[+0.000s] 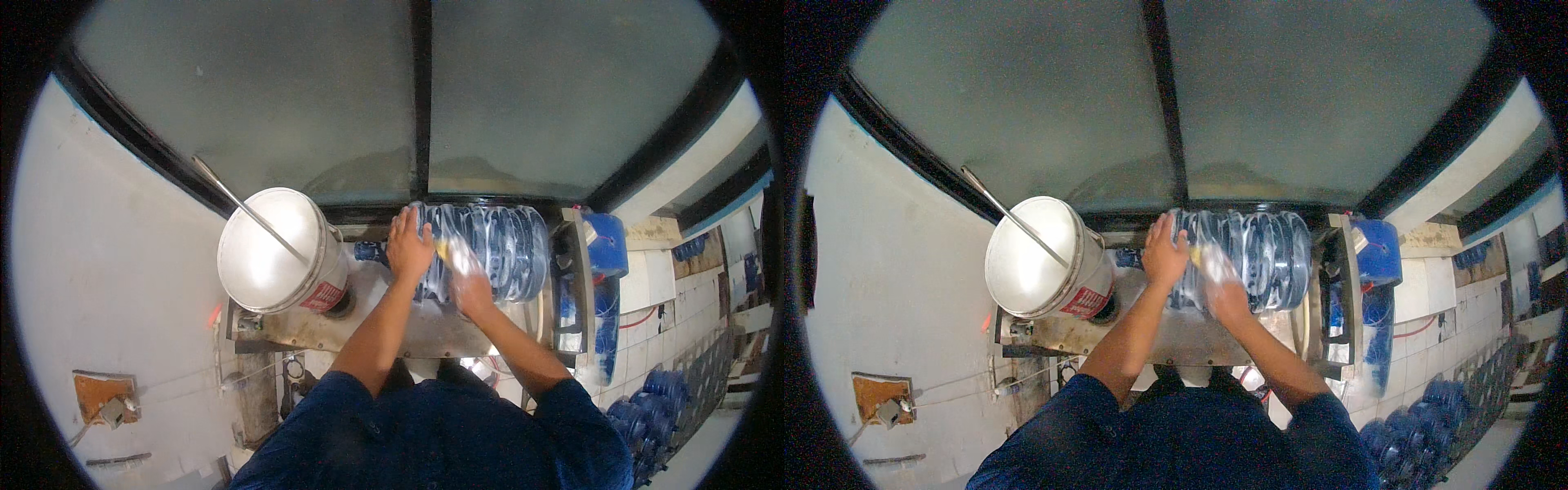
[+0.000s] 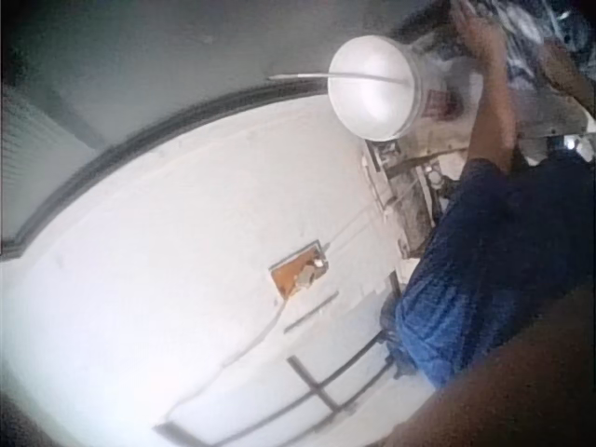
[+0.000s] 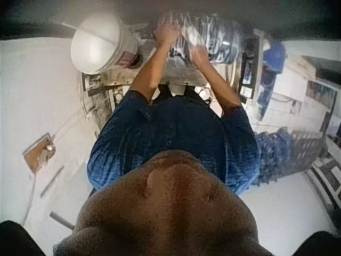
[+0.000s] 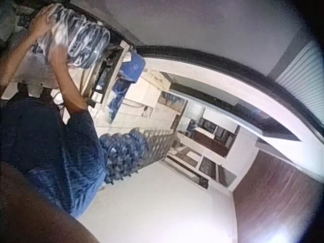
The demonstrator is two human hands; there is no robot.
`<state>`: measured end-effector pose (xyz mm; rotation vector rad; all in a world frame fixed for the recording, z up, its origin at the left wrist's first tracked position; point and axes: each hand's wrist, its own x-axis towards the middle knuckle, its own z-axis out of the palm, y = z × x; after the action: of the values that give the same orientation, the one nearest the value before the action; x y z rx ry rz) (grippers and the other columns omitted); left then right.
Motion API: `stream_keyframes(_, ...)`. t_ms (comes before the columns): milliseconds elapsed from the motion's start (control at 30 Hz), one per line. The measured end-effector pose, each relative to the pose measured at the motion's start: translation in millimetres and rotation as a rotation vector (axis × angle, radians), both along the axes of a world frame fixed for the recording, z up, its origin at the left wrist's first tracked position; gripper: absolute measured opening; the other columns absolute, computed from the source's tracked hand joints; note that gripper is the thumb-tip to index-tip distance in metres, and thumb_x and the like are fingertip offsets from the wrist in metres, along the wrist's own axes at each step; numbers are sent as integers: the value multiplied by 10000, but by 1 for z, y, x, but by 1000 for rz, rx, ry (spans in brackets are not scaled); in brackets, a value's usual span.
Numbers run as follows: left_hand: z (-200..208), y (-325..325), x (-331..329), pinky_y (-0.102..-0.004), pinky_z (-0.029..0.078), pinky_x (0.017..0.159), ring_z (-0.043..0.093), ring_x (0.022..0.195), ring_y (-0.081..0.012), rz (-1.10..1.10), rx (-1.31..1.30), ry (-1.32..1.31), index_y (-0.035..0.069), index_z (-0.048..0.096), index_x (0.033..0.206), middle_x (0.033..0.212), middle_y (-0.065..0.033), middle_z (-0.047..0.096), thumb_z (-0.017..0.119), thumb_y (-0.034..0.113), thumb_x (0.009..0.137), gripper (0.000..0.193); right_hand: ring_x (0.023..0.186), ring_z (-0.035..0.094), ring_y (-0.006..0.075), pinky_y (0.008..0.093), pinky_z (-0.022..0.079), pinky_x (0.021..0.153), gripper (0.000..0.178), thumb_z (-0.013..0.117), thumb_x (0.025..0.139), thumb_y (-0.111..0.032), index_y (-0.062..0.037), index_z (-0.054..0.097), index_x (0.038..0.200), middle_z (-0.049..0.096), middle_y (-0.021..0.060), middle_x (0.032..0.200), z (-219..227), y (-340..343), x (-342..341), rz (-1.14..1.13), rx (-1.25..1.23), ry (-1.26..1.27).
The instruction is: The person retrieves a large blue water jug, places it on a metal sink, and scrubs the exterior with a soapy sponge. They rinse the jug with a hose and continue scrubbing the surface thoroughly.
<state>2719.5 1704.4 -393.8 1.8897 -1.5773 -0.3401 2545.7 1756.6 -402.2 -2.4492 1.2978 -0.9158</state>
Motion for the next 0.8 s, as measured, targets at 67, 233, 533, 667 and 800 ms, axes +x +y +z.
stream_keyframes(67, 1, -5, -4, -476, 361, 1164, 425, 1414, -404, -2, 0, -1, 115, 482, 1482, 1529, -138, 483, 574, 348, 974, 567, 1457, 382, 401, 576, 155, 1245, 622, 534, 939, -148, 25, 376, 1515, 411, 241, 1561, -17, 21, -33, -176, -114, 480)
stream_keyframes(233, 6, -2, -3, -475, 368, 1157, 434, 1410, -400, 12, 24, -38, 119, 489, 1477, 1527, -132, 488, 567, 350, 980, 554, 1550, 172, 385, 676, -35, 1207, 629, 401, 1030, -451, -41, 467, 1502, 285, 140, 1657, 44, -67, -36, -483, 183, 510)
stream_keyframes(533, 7, -2, -4, -468, 358, 1167, 425, 1419, -392, 15, 36, -56, 123, 486, 1483, 1544, -130, 468, 545, 354, 993, 545, 1299, 565, 328, 483, 309, 1204, 584, 542, 939, -362, -8, 551, 1403, 637, 215, 1324, 55, -105, -42, -275, 396, 508)
stream_keyframes(667, 7, -1, -1, -469, 356, 1167, 417, 1423, -392, -18, 29, -40, 115, 481, 1487, 1550, -138, 458, 545, 343, 995, 546, 1372, 499, 359, 552, 303, 1201, 589, 614, 841, -208, -4, 555, 1390, 568, 222, 1411, -6, -1, -80, -205, -170, 387)
stream_keyframes(800, 5, 0, -3, -466, 357, 1167, 419, 1419, -392, -47, 14, -51, 101, 479, 1485, 1546, -147, 459, 548, 338, 997, 546, 1408, 447, 388, 572, 283, 1202, 582, 592, 842, -167, -23, 544, 1403, 544, 209, 1436, -44, 12, -129, -337, -293, 327)
